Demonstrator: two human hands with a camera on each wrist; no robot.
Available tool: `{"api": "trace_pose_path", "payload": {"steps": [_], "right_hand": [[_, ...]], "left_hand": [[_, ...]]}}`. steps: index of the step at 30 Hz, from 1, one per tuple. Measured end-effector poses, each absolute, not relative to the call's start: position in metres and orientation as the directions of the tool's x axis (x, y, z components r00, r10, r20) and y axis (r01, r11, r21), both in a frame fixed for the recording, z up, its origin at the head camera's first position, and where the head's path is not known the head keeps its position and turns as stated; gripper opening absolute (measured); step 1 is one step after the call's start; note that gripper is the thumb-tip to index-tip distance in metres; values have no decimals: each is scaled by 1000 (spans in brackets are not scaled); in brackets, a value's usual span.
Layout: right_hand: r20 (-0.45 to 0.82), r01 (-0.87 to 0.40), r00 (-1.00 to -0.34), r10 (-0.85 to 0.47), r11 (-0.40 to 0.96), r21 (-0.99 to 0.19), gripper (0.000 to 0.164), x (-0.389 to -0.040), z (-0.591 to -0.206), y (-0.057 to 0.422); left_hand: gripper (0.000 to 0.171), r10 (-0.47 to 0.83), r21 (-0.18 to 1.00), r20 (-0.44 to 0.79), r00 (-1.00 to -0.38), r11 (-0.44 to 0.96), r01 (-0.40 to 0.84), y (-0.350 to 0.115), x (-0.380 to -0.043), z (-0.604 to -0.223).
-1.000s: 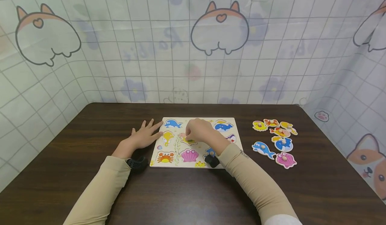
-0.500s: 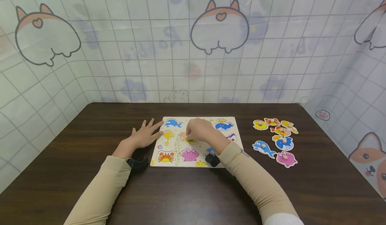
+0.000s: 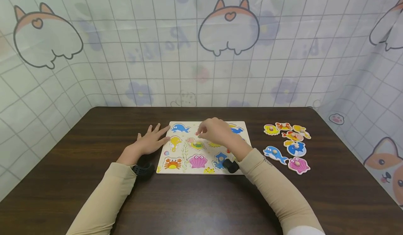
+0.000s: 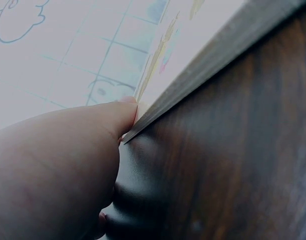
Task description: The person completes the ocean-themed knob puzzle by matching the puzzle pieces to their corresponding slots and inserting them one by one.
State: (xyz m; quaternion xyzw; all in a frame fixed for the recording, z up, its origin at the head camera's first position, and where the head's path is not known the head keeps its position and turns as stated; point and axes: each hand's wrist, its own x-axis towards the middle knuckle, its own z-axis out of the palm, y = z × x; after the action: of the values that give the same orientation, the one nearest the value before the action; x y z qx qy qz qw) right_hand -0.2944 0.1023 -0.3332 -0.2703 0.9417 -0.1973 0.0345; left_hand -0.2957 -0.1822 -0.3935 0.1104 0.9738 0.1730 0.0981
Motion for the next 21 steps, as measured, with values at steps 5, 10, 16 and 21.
{"api": "trace_pose_path", "payload": {"steps": [5,10,16,21], "right_hand": [[96,-493,-858,-505,756,-431,21,-293,-330,121],[134,-479,-871,-472,759,-440,20,-293,-329,142],[151,-450,-890,-431,774,-446,21,-294,-332,165],[172,-429,-902,-396,777,-461,21,-297,-334,185]], "left_hand": [[66,251,362,-151,-956,914,182,-183,-296,-393],[66,250,363,-149,-957,914,182,-183,-296,-394],[65,250,363,-146,-957,914,183,-184,-296,-394],[65,249,373,-148,-957,910,180,-184,-295,-394]]}}
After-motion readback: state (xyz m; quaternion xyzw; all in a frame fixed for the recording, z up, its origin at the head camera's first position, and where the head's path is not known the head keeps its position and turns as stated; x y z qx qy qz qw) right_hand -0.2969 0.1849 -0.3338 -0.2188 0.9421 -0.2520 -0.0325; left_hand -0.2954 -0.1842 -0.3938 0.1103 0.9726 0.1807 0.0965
